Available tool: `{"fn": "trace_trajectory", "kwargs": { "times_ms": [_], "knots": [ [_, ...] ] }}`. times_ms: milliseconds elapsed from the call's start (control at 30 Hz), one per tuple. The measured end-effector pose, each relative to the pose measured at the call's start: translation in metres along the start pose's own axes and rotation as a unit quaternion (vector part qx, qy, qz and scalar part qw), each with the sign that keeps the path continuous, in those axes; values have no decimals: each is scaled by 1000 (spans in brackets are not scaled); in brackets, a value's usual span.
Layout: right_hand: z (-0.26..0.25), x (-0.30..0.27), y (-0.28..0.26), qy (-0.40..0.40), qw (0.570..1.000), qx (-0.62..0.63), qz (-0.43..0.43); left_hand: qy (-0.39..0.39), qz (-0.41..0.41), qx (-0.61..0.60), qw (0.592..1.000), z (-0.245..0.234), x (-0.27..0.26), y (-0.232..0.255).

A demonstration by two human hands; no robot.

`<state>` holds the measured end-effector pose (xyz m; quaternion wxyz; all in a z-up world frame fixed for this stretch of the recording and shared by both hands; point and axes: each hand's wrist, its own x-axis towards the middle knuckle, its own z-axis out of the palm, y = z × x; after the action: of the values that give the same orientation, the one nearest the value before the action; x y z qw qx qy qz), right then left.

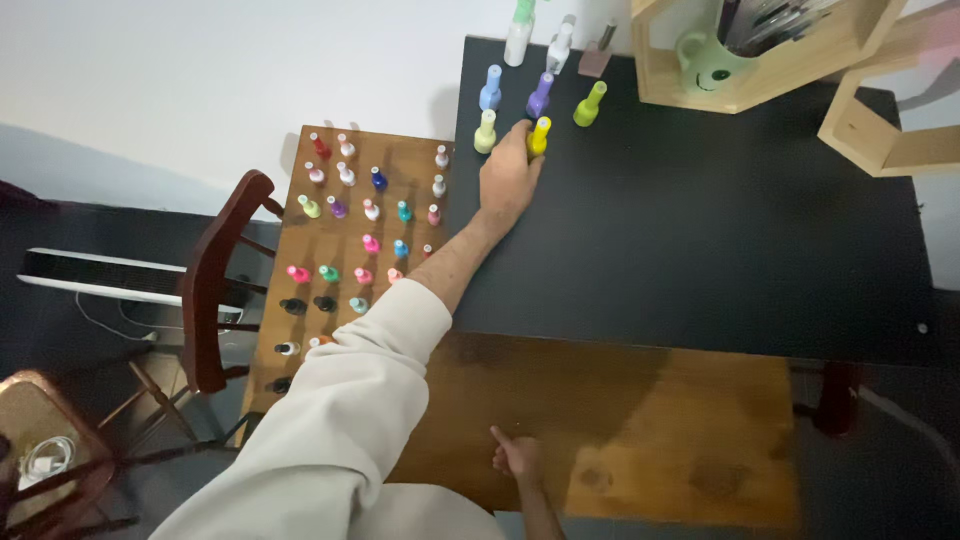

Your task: The person organizes numerous small colorful bottles on a wooden desk by picking them up one by one and placing them onto an adjacent black surface.

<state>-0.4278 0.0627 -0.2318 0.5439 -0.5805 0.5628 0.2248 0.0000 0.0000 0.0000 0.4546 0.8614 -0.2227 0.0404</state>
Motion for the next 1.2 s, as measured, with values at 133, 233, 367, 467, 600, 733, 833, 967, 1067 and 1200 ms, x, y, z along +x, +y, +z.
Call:
{"fn": "trace_trajectory", "kwargs": {
  "times_ms": [133, 233, 367, 467, 600, 733, 833, 967, 1067, 1200],
  "knots": [
    [-1, -10, -12, -7, 1000, 7, 25, -6, -20, 4, 1000, -2, 2, 2],
    [-2, -16, -10, -19, 1000, 20, 10, -9, -18, -1, 1000, -1, 0, 0],
    [0, -8, -5, 6, 1000, 0, -2, 12, 21, -2, 1000, 7, 0, -9],
    [2, -1, -6, -9, 1000, 19, 15, 15, 14, 6, 1000, 17, 1, -17],
    [-1, -10, -11, 2, 999, -33, 14, 50, 47, 16, 998, 23, -13, -25],
    [4, -1, -1, 12, 997, -58, -43, -36, 13, 18, 999, -13, -40, -3],
    [3, -34, -24, 9, 999, -50, -2, 0, 38, 96, 995, -31, -66, 0],
    [6, -9, -5, 9, 999, 15, -36, -156, 56, 58, 985, -86, -122, 0],
    [11, 8, 3, 30, 999, -14, -9, -185, 78, 12, 980, -124, -171, -18],
    [11, -22, -14, 46, 999, -7, -20, -244, -30, -68, 967, -216, -222, -19]
  ]
}}
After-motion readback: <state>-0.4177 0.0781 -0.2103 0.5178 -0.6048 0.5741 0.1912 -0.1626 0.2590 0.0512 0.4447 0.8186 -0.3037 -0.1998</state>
